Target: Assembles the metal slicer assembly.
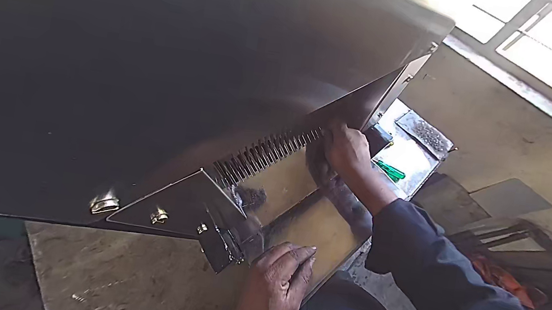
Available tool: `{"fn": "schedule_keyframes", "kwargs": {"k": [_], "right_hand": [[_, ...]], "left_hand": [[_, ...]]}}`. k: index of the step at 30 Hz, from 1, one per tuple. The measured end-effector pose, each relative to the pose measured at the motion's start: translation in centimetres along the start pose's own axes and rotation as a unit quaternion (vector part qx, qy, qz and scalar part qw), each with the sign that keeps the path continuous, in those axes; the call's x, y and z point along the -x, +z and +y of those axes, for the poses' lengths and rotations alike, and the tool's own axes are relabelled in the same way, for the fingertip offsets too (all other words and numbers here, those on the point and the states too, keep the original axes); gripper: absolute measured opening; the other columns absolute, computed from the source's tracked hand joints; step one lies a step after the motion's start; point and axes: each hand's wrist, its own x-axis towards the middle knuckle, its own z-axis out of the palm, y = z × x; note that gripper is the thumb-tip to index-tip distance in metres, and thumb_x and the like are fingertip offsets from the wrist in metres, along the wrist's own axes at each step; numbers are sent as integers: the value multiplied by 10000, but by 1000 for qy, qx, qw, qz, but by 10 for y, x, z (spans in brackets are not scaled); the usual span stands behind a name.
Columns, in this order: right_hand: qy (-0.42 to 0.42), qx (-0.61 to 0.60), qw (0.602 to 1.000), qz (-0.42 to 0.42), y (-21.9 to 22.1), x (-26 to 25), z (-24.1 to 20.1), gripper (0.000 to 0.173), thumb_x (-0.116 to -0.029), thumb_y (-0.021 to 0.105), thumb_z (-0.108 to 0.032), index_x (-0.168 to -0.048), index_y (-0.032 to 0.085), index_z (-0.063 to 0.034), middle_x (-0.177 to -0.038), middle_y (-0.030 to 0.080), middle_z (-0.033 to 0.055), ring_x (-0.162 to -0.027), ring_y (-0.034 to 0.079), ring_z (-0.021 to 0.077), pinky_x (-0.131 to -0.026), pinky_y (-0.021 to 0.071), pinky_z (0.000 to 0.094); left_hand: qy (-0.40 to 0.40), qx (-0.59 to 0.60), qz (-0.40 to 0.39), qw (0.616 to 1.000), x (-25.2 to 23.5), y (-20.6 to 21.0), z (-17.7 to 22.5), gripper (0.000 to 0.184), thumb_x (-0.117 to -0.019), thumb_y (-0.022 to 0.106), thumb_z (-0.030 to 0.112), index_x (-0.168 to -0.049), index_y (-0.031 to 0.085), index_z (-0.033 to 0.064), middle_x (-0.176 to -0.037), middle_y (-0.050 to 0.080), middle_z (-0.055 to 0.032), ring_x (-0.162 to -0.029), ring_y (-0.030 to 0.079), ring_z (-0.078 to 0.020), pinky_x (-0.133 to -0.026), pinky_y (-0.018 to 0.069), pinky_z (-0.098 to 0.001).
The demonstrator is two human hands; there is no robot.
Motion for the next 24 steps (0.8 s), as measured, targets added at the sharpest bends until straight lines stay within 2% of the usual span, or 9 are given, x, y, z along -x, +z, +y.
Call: {"fn": "schedule_keyframes", "kwargs": {"k": [2, 5, 8, 12, 15, 16, 17, 20, 24], "right_hand": [[-9, -43, 999, -4, 1, 2, 7, 249, -1061, 548, -308, -1142, 616, -83, -888, 702, 166, -880, 716, 390, -726, 565, 575], [2, -155, 987, 34, -15, 8, 18, 239, -1018, 627, -268, -1147, 648, -68, -910, 716, 135, -829, 720, 310, -761, 581, 524], [-39, -218, 972, 80, -14, 17, 19, 219, -1013, 641, -276, -1086, 631, -69, -827, 701, 91, -720, 707, 235, -682, 584, 455], [-80, -208, 971, 88, 4, 16, 5, 246, -1038, 597, -288, -1078, 618, -46, -787, 688, 109, -734, 708, 280, -678, 573, 475], [-78, -173, 980, 67, 16, 18, 3, 251, -1049, 562, -281, -1114, 596, -42, -784, 679, 133, -745, 713, 325, -658, 572, 508], [-69, -169, 982, 47, 18, 19, 3, 265, -1048, 549, -290, -1120, 609, -42, -799, 687, 135, -771, 717, 331, -685, 572, 515], [-74, -171, 981, 51, 20, 20, 3, 263, -1046, 546, -293, -1102, 611, -45, -789, 685, 125, -757, 714, 320, -680, 570, 506], [-119, -196, 962, 146, 15, 22, 0, 211, -1031, 598, -233, -1070, 604, -26, -744, 670, 117, -655, 693, 284, -589, 569, 473], [-108, -164, 973, 118, 25, 22, 4, 209, -1035, 580, -232, -1087, 592, -29, -752, 668, 138, -689, 704, 326, -607, 566, 508]], "left_hand": [[-2, -2, 6, 1000, 0, 1, 0, 218, -986, 627, 215, -1066, 798, 106, -980, 764, 4, -954, 706, -45, -874, 581, -200], [-3, -10, -3, 1000, 0, 1, 2, 221, -988, 625, 209, -1075, 797, 101, -975, 762, 3, -950, 702, -43, -869, 577, -196], [-2, -26, -6, 1000, -2, 3, 4, 220, -989, 625, 213, -1068, 797, 100, -973, 764, 0, -952, 703, -38, -869, 573, -185], [-2, -40, -8, 999, -3, 3, 5, 217, -987, 625, 206, -1062, 799, 100, -971, 762, -7, -950, 705, -44, -866, 576, -188], [-8, -36, -4, 999, -2, 4, 6, 211, -985, 633, 206, -1061, 797, 97, -975, 762, -6, -952, 705, -43, -869, 579, -188], [-10, -36, -2, 999, -1, 4, 6, 212, -986, 632, 206, -1061, 797, 95, -979, 764, -7, -957, 707, -43, -874, 579, -189], [-8, -37, 1, 999, -1, 3, 6, 212, -988, 632, 208, -1059, 796, 94, -977, 763, -8, -955, 707, -42, -873, 580, -189], [-7, -41, 12, 999, -2, 4, 5, 217, -989, 626, 211, -1060, 795, 95, -970, 761, -9, -948, 707, -44, -866, 578, -189], [-2, -41, 3, 999, -2, 4, 5, 224, -992, 622, 230, -1061, 796, 106, -981, 764, -11, -952, 710, -49, -865, 578, -192]]}}
